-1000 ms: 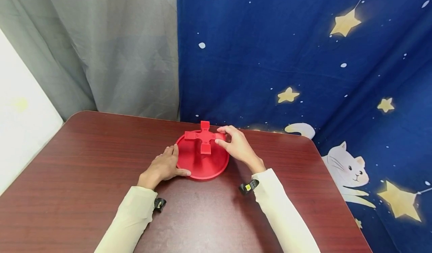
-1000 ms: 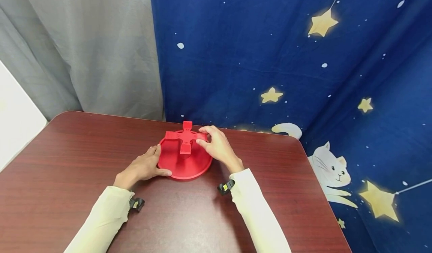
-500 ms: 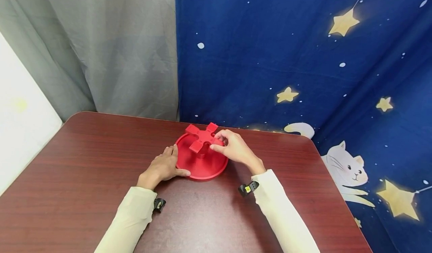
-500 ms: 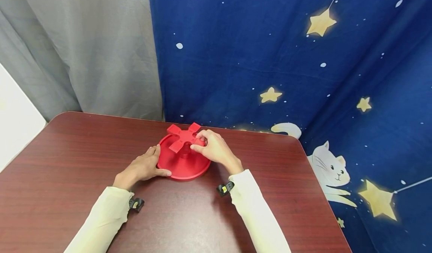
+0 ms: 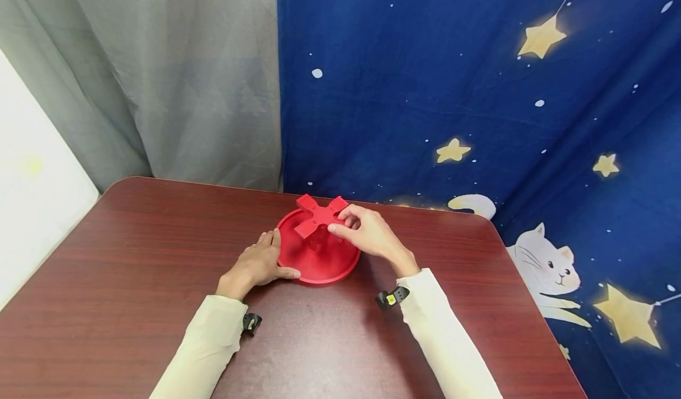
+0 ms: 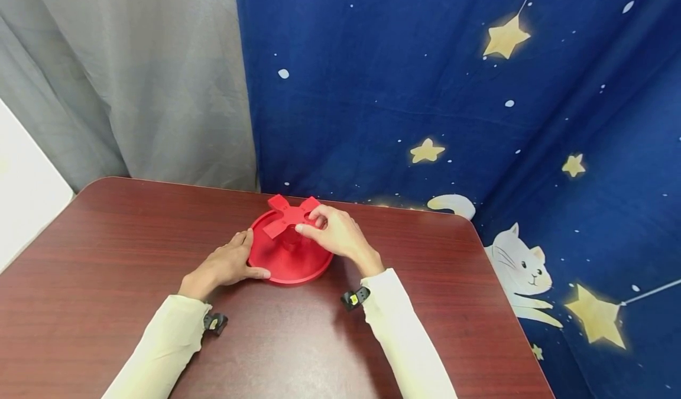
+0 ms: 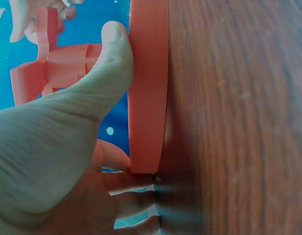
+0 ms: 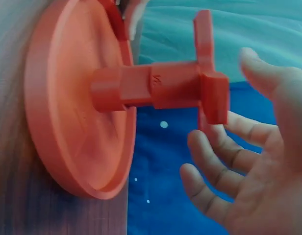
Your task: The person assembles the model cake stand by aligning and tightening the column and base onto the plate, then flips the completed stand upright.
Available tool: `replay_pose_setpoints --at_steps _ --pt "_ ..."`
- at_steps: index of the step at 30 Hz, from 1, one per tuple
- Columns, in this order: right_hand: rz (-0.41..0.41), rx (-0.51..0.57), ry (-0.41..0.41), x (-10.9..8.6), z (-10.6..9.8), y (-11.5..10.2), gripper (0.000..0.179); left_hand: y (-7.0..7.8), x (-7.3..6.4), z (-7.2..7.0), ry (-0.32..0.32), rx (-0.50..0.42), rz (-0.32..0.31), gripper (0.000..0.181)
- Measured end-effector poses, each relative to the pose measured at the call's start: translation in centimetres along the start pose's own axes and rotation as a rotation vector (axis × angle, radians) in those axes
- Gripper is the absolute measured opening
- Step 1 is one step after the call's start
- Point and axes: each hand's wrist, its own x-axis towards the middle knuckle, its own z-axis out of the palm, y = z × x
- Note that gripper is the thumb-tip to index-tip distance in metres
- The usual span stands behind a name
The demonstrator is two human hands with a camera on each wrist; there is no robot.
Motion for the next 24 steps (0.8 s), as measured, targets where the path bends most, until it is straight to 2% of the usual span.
replay_pose_setpoints --at_steps 4,6,11,16,19,24 --pt "-0.009 0.073 0.122 0.6 -0.3 0.5 0.023 0.0 0.0 0.0 0.003 -0.002 -0.002 0.117" --pt "-0.025 0.101 0.153 1.0 -0.3 0.8 0.028 0.0 0.0 0.0 0.004 -0.002 -0.002 0.117" --pt "-0.061 0.157 0.095 1.7 0.0 1.5 0.046 -0.1 0.0 0.1 0.000 0.001 0.002 0.118" --pt "-0.087 0.160 0.013 2.0 0.3 1.6 0.047 0.0 0.1 0.1 0.002 -0.003 -0.005 0.117" --pt "-0.095 0.131 0.022 2.0 0.4 1.6 0.044 0.1 0.1 0.1 0.003 -0.002 -0.005 0.117" --pt "-0.106 0.081 0.082 1.9 0.5 1.6 0.038 0.1 0.0 0.0 0.004 0.003 -0.002 0.116"
